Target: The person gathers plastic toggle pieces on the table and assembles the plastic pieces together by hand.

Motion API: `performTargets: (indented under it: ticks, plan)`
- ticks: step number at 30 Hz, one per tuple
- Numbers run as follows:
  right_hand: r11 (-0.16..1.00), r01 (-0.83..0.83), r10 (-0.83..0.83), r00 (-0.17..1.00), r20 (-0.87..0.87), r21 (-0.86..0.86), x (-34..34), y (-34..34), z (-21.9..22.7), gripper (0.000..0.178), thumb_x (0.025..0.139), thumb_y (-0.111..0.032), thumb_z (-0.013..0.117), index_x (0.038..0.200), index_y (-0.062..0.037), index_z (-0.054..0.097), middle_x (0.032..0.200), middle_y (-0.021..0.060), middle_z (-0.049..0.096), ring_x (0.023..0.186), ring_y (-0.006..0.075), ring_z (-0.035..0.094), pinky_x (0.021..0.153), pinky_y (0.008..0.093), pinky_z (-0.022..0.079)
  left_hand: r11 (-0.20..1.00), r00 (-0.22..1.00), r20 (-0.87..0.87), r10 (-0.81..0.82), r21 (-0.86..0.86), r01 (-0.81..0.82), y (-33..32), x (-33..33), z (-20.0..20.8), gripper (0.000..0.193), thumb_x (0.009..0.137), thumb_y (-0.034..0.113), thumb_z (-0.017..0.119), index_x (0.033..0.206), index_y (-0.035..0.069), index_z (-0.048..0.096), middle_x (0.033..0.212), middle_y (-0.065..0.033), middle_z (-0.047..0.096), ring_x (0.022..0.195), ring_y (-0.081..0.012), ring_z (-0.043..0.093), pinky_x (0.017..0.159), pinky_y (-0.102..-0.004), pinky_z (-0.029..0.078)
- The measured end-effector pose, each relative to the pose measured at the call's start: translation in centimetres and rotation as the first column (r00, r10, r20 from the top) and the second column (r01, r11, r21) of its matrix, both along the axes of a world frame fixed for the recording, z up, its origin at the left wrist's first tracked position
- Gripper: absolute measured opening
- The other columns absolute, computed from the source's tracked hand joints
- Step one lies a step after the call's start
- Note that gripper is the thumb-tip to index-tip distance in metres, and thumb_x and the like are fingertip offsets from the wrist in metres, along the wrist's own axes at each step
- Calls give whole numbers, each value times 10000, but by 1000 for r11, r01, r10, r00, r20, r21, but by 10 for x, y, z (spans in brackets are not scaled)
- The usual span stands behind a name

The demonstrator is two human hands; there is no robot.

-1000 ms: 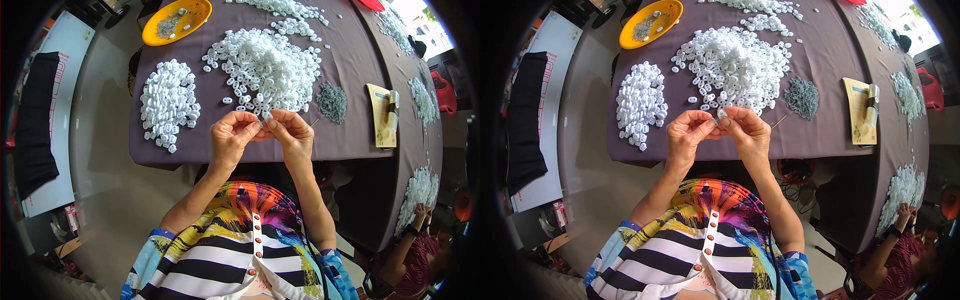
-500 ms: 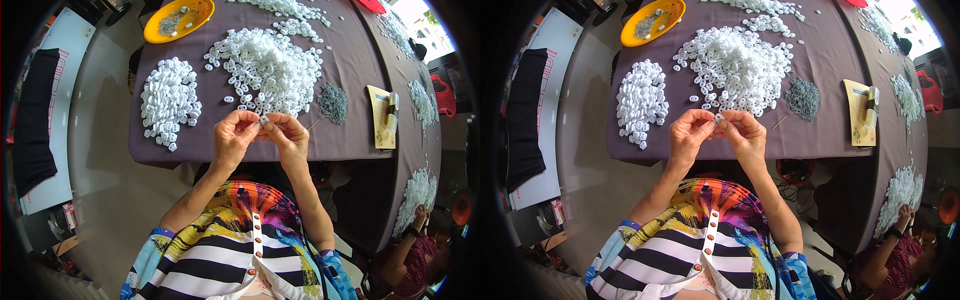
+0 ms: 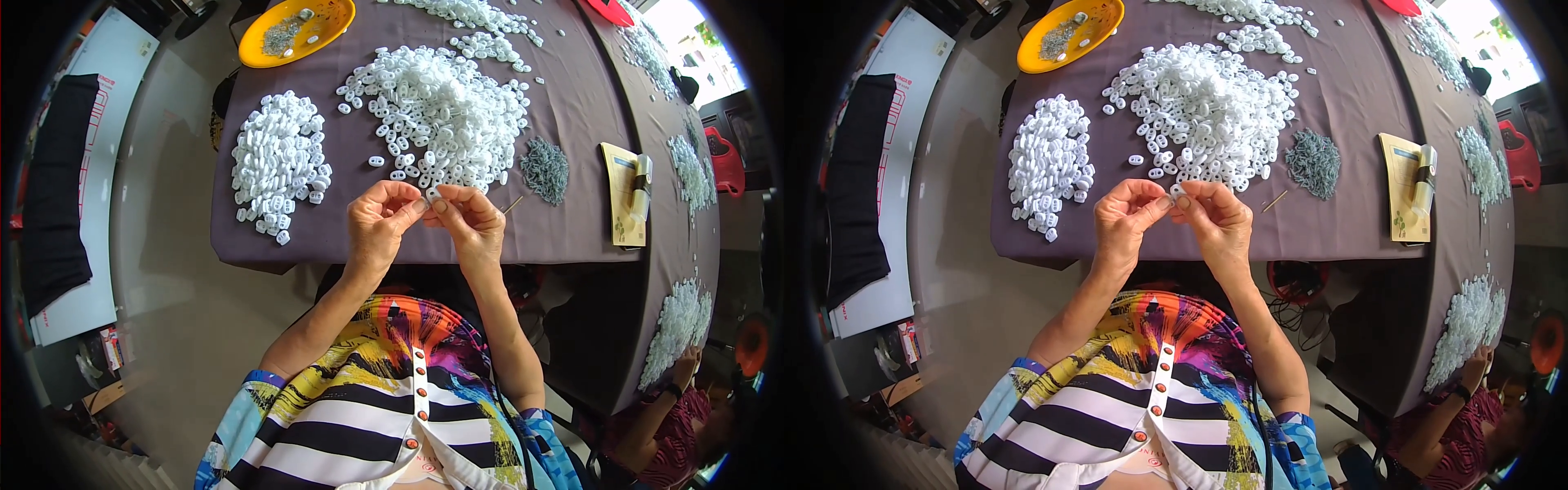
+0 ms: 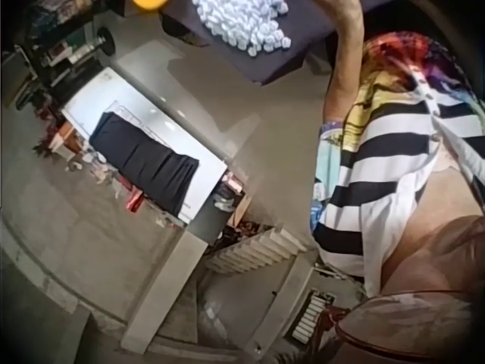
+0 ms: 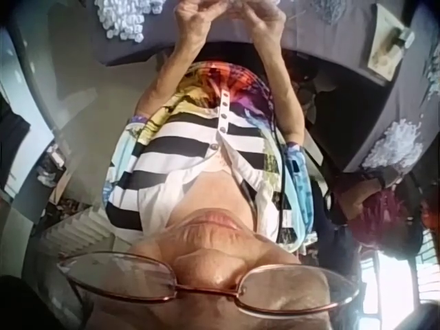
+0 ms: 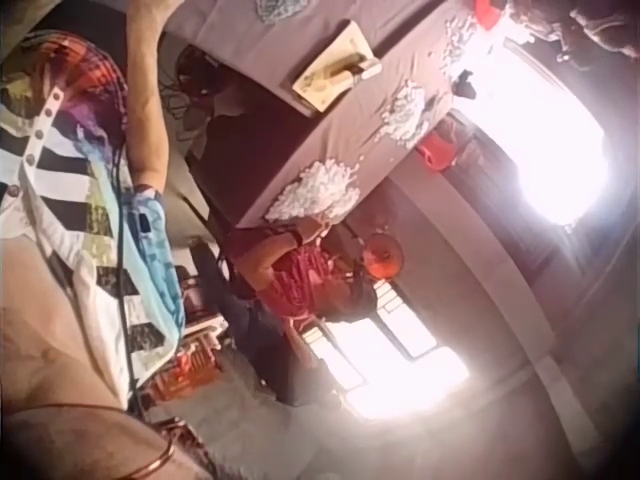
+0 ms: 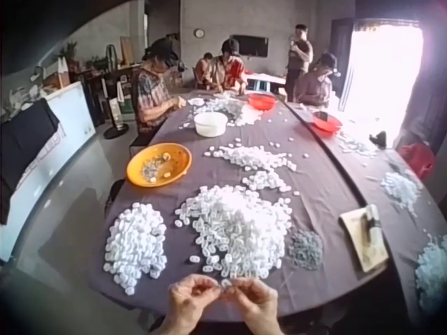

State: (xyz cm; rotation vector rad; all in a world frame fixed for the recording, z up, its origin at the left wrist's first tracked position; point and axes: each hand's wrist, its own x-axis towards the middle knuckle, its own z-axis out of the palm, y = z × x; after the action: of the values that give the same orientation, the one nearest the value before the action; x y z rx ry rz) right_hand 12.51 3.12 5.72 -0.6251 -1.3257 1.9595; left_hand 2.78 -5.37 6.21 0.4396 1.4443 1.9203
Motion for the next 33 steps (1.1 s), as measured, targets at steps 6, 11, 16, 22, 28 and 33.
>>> performTargets:
  ticks: [6, 11, 16, 22, 28, 33]
  plan:
    - [1000, -17, 17, 1000, 14, 1, 0, 1, -1, 141, 823, 28, 589, 963, 33, 595, 811, 68, 641, 696, 117, 622, 636, 244, 532, 1000, 1000, -31, -2, -16, 2, 1, 0, -4, 92, 771, -22, 651, 839, 8, 596, 748, -16, 612, 648, -49, 555, 618, -176, 459]
    - [999, -12, 11, 1000, 21, 37, -2, -1, -4, 133, 822, 49, 574, 953, 35, 593, 833, 84, 633, 704, 151, 634, 642, 268, 552, 998, 988, -151, -20, -68, 10, 2, -2, -11, 94, 773, -23, 649, 844, 5, 595, 751, -16, 609, 650, -48, 554, 617, -176, 461]
    - [999, 6, -6, 1000, 3, -32, -4, -2, -3, 135, 827, 57, 561, 959, 42, 586, 853, 90, 633, 716, 144, 631, 643, 264, 552, 999, 999, -17, 48, -3, -48, 6, 0, -5, 101, 767, -24, 654, 853, 2, 607, 771, -27, 623, 661, -65, 572, 618, -186, 478]
    - [999, -10, 12, 1000, -24, 53, -9, -5, -11, 235, 835, 73, 538, 1064, 24, 556, 892, 59, 609, 771, 134, 619, 670, 254, 544, 994, 990, 93, 104, 19, -106, 7, -1, -14, 107, 757, -24, 661, 847, 8, 612, 791, -41, 629, 688, -101, 601, 633, -221, 516]
    - [996, -6, 4, 1000, 19, 87, -6, -3, -18, 267, 832, 80, 535, 1091, 17, 552, 831, 23, 585, 712, 95, 586, 657, 228, 520, 994, 978, 188, 92, 47, -103, 11, 4, -10, 101, 764, -3, 663, 847, -32, 614, 768, -76, 632, 632, -130, 614, 565, -263, 549]
    - [998, -44, 41, 997, 63, 46, 0, 5, -8, 265, 822, 85, 515, 1074, 18, 564, 786, 9, 589, 681, 64, 564, 614, 209, 490, 998, 996, 90, 6, 57, -11, 9, 5, -5, 142, 791, 45, 655, 887, -53, 614, 773, -80, 637, 640, -123, 615, 555, -243, 533]
